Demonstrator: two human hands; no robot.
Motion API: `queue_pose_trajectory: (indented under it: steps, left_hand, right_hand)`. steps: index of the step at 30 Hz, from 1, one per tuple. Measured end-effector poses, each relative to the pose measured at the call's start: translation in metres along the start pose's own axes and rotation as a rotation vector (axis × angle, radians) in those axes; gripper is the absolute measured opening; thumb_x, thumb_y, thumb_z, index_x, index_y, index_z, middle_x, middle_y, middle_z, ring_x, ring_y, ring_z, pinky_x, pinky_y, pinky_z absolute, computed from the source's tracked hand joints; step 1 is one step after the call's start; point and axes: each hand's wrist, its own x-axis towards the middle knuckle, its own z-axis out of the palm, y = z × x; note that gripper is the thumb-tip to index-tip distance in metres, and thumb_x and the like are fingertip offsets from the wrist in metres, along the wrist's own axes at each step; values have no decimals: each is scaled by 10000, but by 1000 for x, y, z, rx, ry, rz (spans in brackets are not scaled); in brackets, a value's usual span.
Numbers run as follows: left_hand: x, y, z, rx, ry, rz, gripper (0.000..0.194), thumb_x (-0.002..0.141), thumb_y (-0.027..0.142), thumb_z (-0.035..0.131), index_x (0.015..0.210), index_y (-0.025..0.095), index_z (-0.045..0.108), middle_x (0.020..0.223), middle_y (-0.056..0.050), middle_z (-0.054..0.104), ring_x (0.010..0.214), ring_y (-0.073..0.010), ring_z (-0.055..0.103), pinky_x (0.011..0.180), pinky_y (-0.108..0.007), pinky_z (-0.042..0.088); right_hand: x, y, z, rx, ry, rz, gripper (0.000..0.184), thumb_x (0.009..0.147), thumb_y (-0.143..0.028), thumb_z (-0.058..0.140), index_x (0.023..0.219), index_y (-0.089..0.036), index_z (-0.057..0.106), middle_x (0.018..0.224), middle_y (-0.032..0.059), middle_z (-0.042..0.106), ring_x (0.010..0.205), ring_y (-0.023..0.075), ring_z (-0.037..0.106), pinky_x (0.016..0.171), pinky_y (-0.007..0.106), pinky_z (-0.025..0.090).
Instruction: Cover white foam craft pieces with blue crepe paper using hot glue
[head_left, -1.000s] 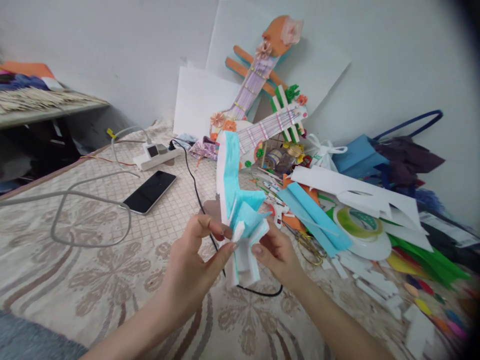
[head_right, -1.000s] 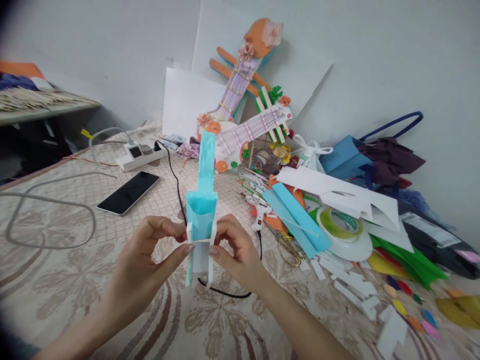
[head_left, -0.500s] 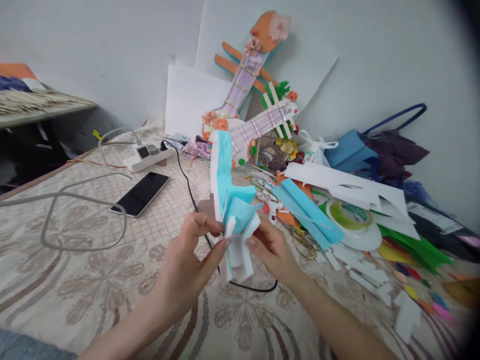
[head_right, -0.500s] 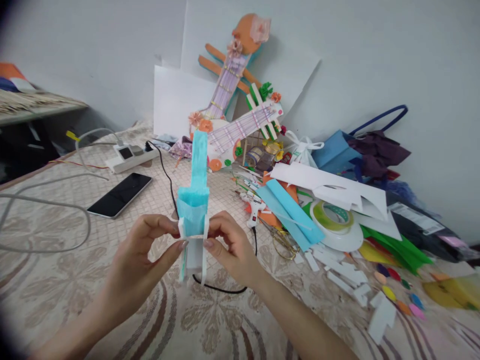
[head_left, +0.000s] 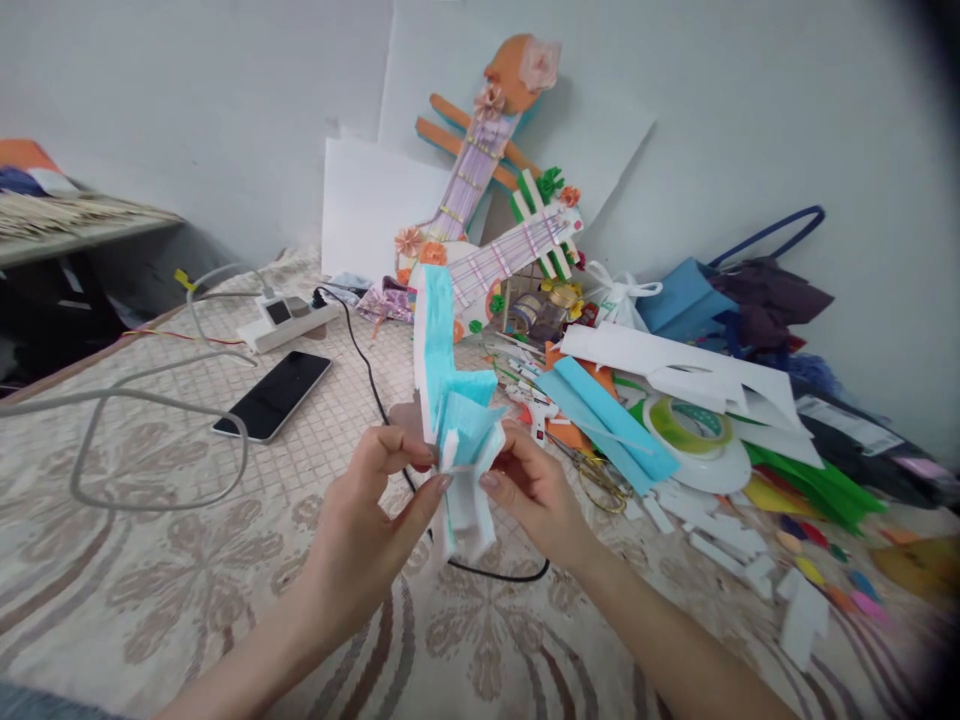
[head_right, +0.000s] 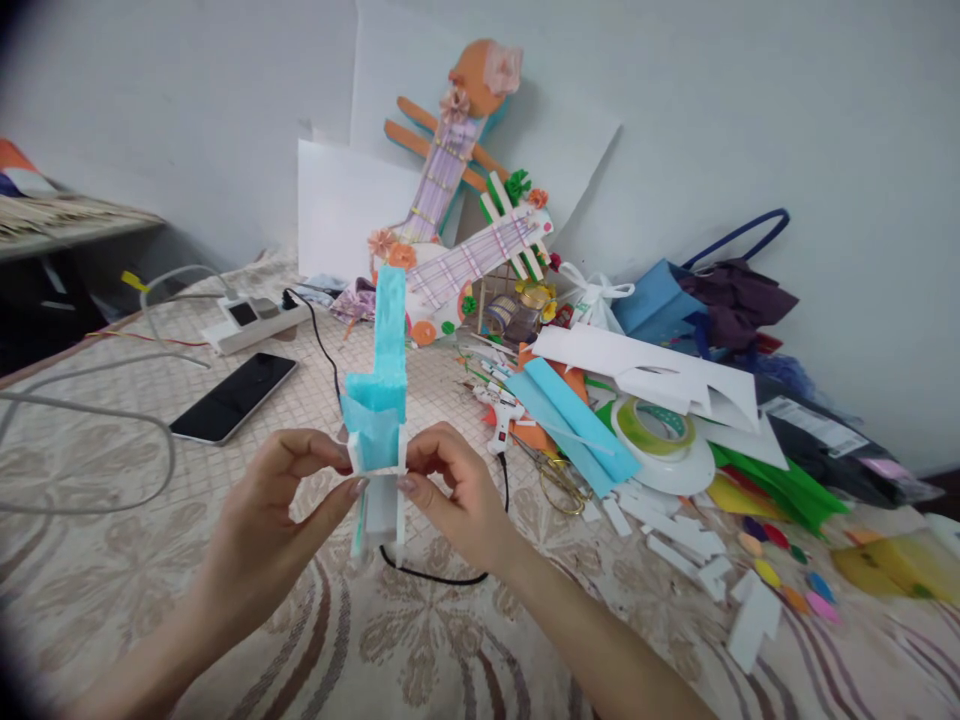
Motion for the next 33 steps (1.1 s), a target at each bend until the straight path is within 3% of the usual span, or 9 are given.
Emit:
queue_pose_trajectory:
  steps: [9, 15, 20, 24, 33]
  left_hand:
    - [1, -3, 5, -70, 52, -42, 150, 856, 193, 628, 944, 237, 515, 859, 7, 619, 810, -153, 650, 752, -313, 523]
    - [5, -6, 3, -101, 16, -52, 144, 855, 199, 622, 936, 229, 506, 821, 14, 607, 767, -140, 628, 722, -297, 501]
    - [6, -8, 3, -104, -5, -42, 154, 857, 176, 620, 939, 231, 501, 824, 21, 594, 761, -127, 610, 728, -290, 489]
    - [6, -11, 2, -103, -1, -50, 156, 857, 196, 637, 951, 236, 519, 846, 13, 594, 795, -141, 598, 742, -303, 479]
    - [9, -15, -1, -293, -3, -154, 208, 797, 178, 700, 930, 241, 554, 849, 21, 590, 805, -129, 595, 745, -254, 491]
  right_hand:
    - [-4, 7, 5, 24, 58, -15, 180, 891, -380, 669, 853, -231, 577, 823, -5, 551, 765, 146, 541, 690, 269, 476]
    - [-3, 2, 3, 74, 54, 97, 260, 848, -451, 706, 952, -236, 604, 779, -10, 557, 712, 146, 551, 662, 279, 485]
    - [0, -6, 3, 10, 42, 33, 200, 865, -410, 689, 850, -218, 635, 798, -4, 548, 715, 136, 535, 640, 266, 463]
    - [-1, -7, 7, -11, 64, 67, 177, 874, -370, 682, 824, -212, 621, 766, -17, 536, 690, 125, 516, 626, 261, 432]
    - [-5, -4, 15, 265, 117, 192, 332, 773, -440, 768, 960, -224, 597, 711, -44, 516, 629, 113, 489, 590, 260, 415]
